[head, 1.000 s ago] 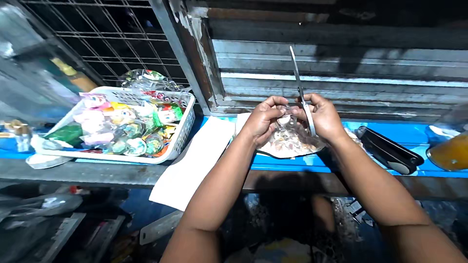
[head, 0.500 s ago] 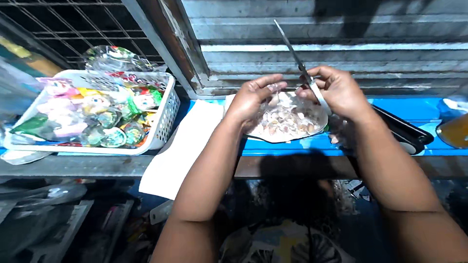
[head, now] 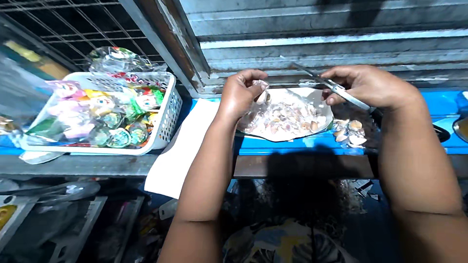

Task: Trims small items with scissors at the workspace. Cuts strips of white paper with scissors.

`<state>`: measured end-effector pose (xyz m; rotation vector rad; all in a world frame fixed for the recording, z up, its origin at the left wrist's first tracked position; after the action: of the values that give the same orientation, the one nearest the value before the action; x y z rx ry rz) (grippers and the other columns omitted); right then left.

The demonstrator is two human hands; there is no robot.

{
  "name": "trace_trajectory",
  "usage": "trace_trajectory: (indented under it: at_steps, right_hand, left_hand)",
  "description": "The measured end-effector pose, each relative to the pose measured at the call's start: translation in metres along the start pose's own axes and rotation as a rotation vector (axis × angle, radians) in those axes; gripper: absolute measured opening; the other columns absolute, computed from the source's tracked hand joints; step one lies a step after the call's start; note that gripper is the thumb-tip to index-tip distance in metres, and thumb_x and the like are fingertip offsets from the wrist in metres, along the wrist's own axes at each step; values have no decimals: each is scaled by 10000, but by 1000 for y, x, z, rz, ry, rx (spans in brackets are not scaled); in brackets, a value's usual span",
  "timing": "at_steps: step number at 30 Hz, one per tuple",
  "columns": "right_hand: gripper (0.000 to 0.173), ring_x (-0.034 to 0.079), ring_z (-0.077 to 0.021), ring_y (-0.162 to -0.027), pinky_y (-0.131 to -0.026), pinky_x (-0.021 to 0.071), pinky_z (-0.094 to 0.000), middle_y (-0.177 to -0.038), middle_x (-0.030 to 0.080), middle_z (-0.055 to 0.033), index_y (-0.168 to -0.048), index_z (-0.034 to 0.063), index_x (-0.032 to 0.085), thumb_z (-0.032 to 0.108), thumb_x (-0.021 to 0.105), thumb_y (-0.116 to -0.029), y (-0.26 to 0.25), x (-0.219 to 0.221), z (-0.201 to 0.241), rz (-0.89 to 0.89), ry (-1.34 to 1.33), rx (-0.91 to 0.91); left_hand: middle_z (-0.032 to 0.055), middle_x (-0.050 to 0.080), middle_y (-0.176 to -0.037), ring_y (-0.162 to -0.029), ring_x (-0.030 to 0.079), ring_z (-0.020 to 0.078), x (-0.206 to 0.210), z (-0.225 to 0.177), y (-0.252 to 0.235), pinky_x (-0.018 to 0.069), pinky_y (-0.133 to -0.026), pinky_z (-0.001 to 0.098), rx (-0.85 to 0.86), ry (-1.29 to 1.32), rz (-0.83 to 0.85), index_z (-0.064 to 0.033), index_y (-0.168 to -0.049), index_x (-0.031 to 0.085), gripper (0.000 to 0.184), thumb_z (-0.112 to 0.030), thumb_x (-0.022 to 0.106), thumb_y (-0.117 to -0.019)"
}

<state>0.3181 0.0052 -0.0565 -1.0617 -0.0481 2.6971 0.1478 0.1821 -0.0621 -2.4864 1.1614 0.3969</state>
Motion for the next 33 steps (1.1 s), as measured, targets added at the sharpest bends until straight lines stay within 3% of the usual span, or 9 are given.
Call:
trace_trajectory:
  at_steps: [3, 8, 11, 13, 15, 18, 23, 29, 33]
  right_hand:
    - [580, 664, -25, -804, -734, 563, -222, -997, 723, 8, -1365, 103, 570, 191, 791, -837, -4, 10, -5, 36, -56, 48]
    - [717, 675, -39, -838, -713, 576, -207, -995, 696, 44, -1417, 152, 484, 225, 792, -773, -2, 13, 1, 70, -131, 5]
    - [753, 652, -13, -802, -692, 561, -181, -963, 676, 52, -1401, 133, 498, 253, 820, -732, 0, 13, 2, 85, -126, -4]
    - [717, 648, 0, -812, -704, 555, -171, -968, 677, 60, -1392, 115, 504, 265, 803, -758, -1, 13, 3, 73, -131, -29]
    - [594, 641, 14, -798, -671, 533, -156, -996, 699, 67, -1337, 103, 517, 242, 754, -810, -5, 13, 7, 12, -202, -62]
    - [418, 607, 34, -679, -562, 476, -136, -971, 730, 88, -1266, 117, 511, 251, 687, -911, -13, 19, 12, -94, -361, -95]
    - [207, 599, -8, -578, -499, 477, -152, -879, 743, 14, -1183, 87, 538, 157, 615, -1003, -14, 47, 21, -106, -641, -9]
    - [305, 617, 6, -592, -548, 513, -143, -791, 712, 42, -1185, 78, 546, 30, 704, -929, -17, 56, 20, -227, -698, 32]
    - [323, 629, -6, -623, -574, 530, -160, -826, 710, 37, -1207, 77, 531, 17, 692, -933, -15, 48, 16, -364, -704, 56]
  left_hand:
    - [40, 674, -1258, -886, 649, 29, 2, -8, 2, 536, -762, 218, 50, 6, 20, -76, -1283, 671, 347, 26, 623, -955]
    - [65, 627, -1355, -1015, 663, 57, 0, -19, 5, 559, -841, 222, 189, 182, 43, -33, -1367, 604, 439, 66, 606, -939]
    - [45, 639, -1297, -1030, 654, 70, 2, -17, 4, 559, -866, 236, 228, 424, 109, 0, -1397, 544, 466, 97, 556, -941]
    - [16, 705, -1147, -860, 672, 48, 8, -11, 4, 563, -753, 197, 109, 678, 139, -42, -1373, 538, 447, 115, 494, -957]
    - [25, 728, -1092, -790, 668, 52, 17, -5, 5, 556, -719, 197, 7, 815, 186, -70, -1360, 539, 414, 93, 449, -990]
    - [32, 701, -1183, -869, 683, 54, 32, -6, 8, 571, -750, 201, 24, 737, 231, -31, -1376, 536, 442, 109, 474, -962]
    - [50, 681, -1234, -972, 686, 83, 49, -9, 11, 579, -847, 249, 36, 653, 216, 1, -1376, 556, 446, 125, 514, -949]
    - [70, 659, -1277, -995, 686, 83, 49, -9, 12, 577, -878, 250, 43, 583, 201, 17, -1426, 513, 505, 126, 556, -934]
    - [38, 636, -1292, -895, 655, 33, 56, -15, 16, 564, -799, 210, 113, 444, 253, -15, -1330, 591, 427, 106, 592, -919]
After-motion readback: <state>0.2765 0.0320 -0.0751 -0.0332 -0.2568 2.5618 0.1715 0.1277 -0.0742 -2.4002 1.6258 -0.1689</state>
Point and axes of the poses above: each hand's wrist, its own y-axis away from the middle knuckle, its own x-axis out of the palm, z = x × y, the point moved 9 cm from there along -y, towards the middle knuckle
